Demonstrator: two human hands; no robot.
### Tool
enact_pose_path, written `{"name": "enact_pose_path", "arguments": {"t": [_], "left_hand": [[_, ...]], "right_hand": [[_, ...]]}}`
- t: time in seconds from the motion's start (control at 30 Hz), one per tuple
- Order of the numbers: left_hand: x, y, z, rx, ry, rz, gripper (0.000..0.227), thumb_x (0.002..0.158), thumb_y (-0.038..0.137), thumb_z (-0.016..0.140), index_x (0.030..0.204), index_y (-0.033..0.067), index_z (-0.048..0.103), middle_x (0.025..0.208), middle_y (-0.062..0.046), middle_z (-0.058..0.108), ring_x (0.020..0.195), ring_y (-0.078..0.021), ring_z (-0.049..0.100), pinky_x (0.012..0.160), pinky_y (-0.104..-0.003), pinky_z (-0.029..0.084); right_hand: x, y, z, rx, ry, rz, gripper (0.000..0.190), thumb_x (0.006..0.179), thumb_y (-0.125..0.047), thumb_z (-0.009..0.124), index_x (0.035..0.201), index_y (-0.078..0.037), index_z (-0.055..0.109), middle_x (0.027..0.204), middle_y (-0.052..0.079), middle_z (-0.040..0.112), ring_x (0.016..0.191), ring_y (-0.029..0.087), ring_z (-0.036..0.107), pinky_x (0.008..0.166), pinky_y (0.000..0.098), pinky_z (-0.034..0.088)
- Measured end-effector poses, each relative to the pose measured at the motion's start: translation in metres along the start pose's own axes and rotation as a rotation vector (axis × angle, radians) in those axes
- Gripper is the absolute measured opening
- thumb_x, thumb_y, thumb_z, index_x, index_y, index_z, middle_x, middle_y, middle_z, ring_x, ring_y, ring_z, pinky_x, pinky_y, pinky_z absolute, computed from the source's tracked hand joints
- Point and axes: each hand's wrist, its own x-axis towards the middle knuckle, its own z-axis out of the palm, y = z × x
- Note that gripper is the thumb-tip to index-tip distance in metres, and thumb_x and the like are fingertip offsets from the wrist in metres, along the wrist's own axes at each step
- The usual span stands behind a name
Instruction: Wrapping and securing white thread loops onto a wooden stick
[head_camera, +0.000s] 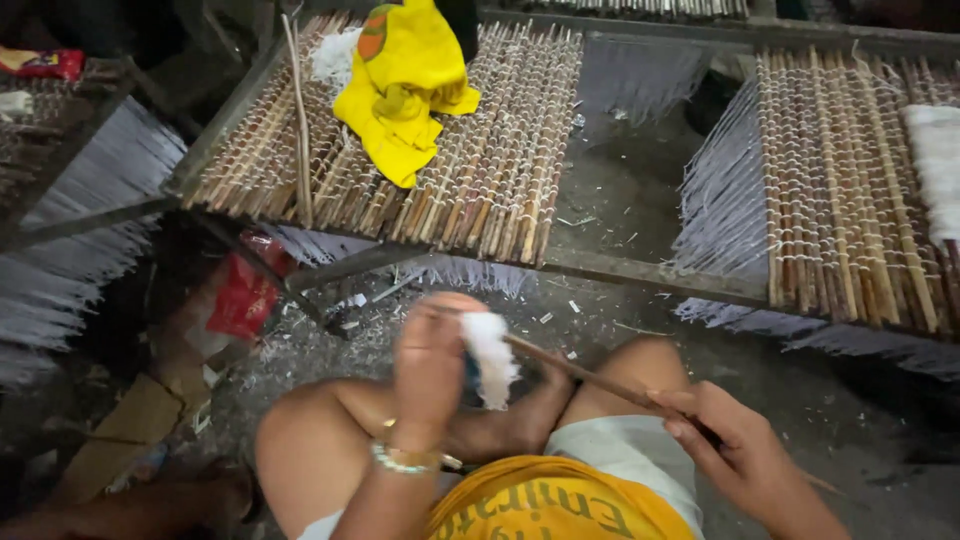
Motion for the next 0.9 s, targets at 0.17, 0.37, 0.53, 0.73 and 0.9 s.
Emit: {"name": "enact_pose_path", "arguments": {"t": [0.17, 0.37, 0.53, 0.73, 0.9], "left_hand": [[0.021, 0.034, -0.064, -0.239, 0.201, 0.24, 0.02, 0.106, 0.024, 0.049, 0.108, 0.0075, 0.059, 0.106, -0.008, 0.063, 0.095, -0.0172, 0.061, 0.093, -0.036, 0.054], [-0.015, 0.004, -0.023, 0.15, 0.028, -0.053, 0.039, 0.104, 0.033, 0.039, 0.108, 0.0063, 0.067, 0.103, -0.009, 0.074, 0.092, -0.0203, 0.071, 0.085, -0.035, 0.058], [-0.034, 0.007, 0.04, 0.22, -0.433, 0.122, 0.012, 0.091, 0.01, 0.069, 0.103, 0.0087, 0.069, 0.116, -0.009, 0.065, 0.11, -0.023, 0.063, 0.099, -0.039, 0.054], [0.011, 0.07, -0.033, 0.156, -0.244, -0.102, 0.02, 0.101, 0.01, 0.053, 0.12, 0.0043, 0.057, 0.111, -0.008, 0.065, 0.101, -0.0159, 0.067, 0.1, -0.031, 0.057], [0.001, 0.061, -0.102, 0.02, -0.184, -0.16, 0.032, 0.11, 0.02, 0.045, 0.127, -0.0012, 0.063, 0.1, -0.006, 0.067, 0.079, -0.0078, 0.056, 0.076, -0.024, 0.051]], "right_hand": [[-0.024, 0.012, -0.04, -0.252, -0.284, 0.434, 0.033, 0.085, -0.029, 0.069, 0.116, -0.029, 0.08, 0.094, -0.016, 0.093, 0.065, 0.006, 0.077, 0.064, 0.0242, 0.063], [-0.007, -0.019, -0.013, -0.136, -0.067, 0.213, 0.025, 0.081, -0.018, 0.072, 0.102, -0.02, 0.084, 0.074, -0.004, 0.08, 0.057, 0.011, 0.066, 0.054, 0.028, 0.055], [0.025, -0.074, 0.029, -0.223, 0.035, -0.028, 0.022, 0.079, -0.017, 0.071, 0.1, -0.022, 0.076, 0.078, -0.004, 0.076, 0.048, 0.018, 0.064, 0.048, 0.0319, 0.052], [0.037, -0.051, -0.027, -0.357, -0.143, 0.003, 0.032, 0.078, -0.027, 0.075, 0.11, -0.028, 0.075, 0.093, -0.012, 0.082, 0.062, 0.015, 0.074, 0.058, 0.0329, 0.057], [0.04, -0.057, -0.045, -0.443, -0.224, -0.016, 0.025, 0.088, -0.036, 0.069, 0.079, -0.015, 0.058, 0.07, -0.001, 0.068, 0.056, 0.022, 0.062, 0.057, 0.0368, 0.05]]}}
